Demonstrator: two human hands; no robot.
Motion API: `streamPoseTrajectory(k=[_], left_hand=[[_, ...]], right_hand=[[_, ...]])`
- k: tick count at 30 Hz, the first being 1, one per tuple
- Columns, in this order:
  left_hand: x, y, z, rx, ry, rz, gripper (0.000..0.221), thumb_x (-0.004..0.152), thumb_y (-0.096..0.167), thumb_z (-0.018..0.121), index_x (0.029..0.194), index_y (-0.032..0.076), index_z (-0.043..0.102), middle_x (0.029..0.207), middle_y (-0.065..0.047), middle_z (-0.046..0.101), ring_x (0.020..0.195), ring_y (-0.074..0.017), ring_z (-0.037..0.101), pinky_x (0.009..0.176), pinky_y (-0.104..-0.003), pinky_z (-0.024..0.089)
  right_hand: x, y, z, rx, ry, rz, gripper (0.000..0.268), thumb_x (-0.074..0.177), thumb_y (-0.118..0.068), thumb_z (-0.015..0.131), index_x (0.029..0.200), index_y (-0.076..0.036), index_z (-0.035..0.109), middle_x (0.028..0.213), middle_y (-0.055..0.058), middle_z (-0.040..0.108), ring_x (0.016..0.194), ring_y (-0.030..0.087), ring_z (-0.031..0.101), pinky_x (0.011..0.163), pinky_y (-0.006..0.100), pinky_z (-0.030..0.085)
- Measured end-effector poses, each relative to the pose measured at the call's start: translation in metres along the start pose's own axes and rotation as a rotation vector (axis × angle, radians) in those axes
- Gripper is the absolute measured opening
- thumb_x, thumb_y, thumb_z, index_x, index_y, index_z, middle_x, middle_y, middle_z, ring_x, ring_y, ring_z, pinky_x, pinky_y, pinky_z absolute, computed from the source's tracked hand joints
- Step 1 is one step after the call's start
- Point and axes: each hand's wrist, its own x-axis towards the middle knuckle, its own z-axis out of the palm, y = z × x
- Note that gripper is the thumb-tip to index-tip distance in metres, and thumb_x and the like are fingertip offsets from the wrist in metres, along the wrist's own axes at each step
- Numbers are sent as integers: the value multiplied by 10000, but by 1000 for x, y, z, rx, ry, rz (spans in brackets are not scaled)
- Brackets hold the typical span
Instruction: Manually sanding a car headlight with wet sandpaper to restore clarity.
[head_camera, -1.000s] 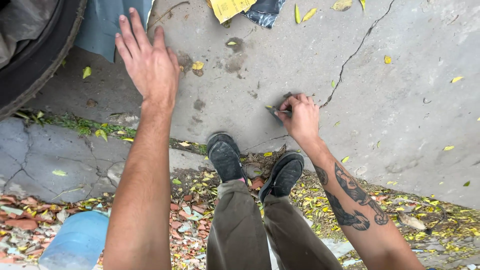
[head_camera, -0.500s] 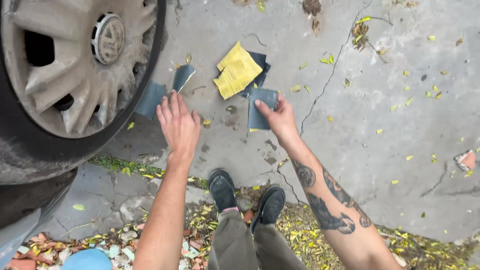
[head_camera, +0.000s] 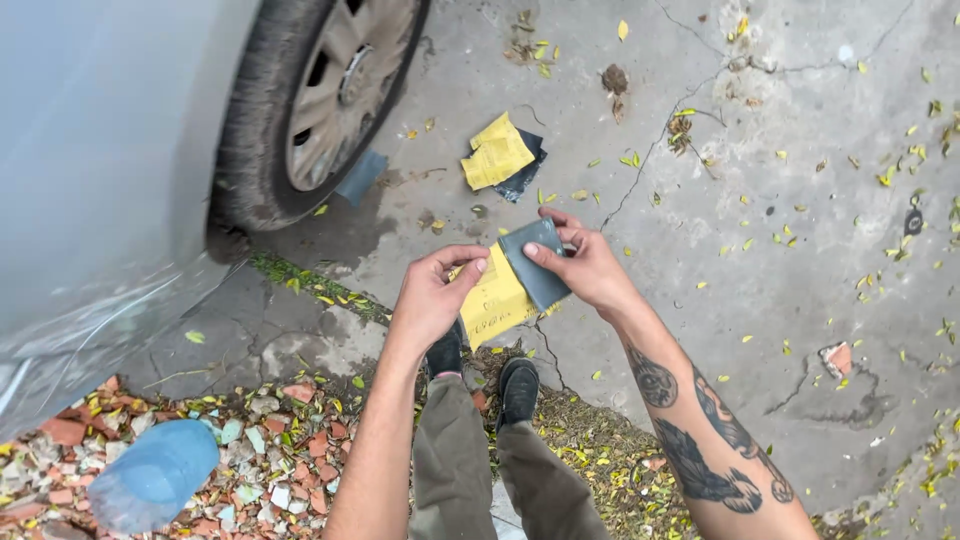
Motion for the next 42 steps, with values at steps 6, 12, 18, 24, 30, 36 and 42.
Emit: streamPoseTrajectory(k=[6,12,18,24,30,36,42], left_hand=[[-86,-15,-54,-161,161,190,254,969,79,785,1220,83,745,974,-41,800,868,-62,678,801,-245,583],[-217,-8,-90,-434,483,108,468,1008,94,722,1441,-30,593,1223,-272,747,1053,-300,724,960,-442,583],[-301,-98,-138,-624,786,65,274,976,115,775,1193,-50,749,1012,-258,803,864,-270,776,774,-424,646],[-378,-99,-181,-740,1287,99,120,1025,158,743,1061,43,753,837,-114,816,689,-78,670,681,-246,576],[-437,-143,-239,-814,1110,92,251,980,133,772,1172,-27,750,899,-191,835,715,-127,708,693,-307,617],[-457,-157,-297,-852,1120,119,335,1010,113,733,1293,-62,699,981,-216,822,652,-136,665,720,-329,574],[-469,-151,-338,-743,1197,-99,496,1048,156,694,1418,-149,564,1156,-381,727,395,-90,467,437,-252,468]], right_hand=[[-67,-2,70,184,-26,89,228,951,-214,854,1020,-30,739,787,21,724,701,105,723,633,266,627],[-125,-35,177,125,-106,-41,408,936,-112,839,1251,-35,591,908,43,744,786,122,723,692,298,661],[-125,-19,264,11,-214,-15,243,1024,-174,762,1103,-30,582,875,69,739,794,173,763,700,367,680],[-169,-58,391,-47,-379,30,235,1008,-184,769,1107,-38,615,922,80,761,784,173,771,667,361,686],[-197,-85,495,-425,-581,-48,294,876,-252,915,931,-47,711,996,95,732,779,191,719,601,308,635],[-187,-52,564,-347,-689,27,327,919,-172,871,1106,-4,661,859,78,718,696,205,764,566,338,664],[-216,-87,645,-328,-744,-31,672,912,-77,835,1456,-13,445,894,60,744,738,140,747,615,312,686]])
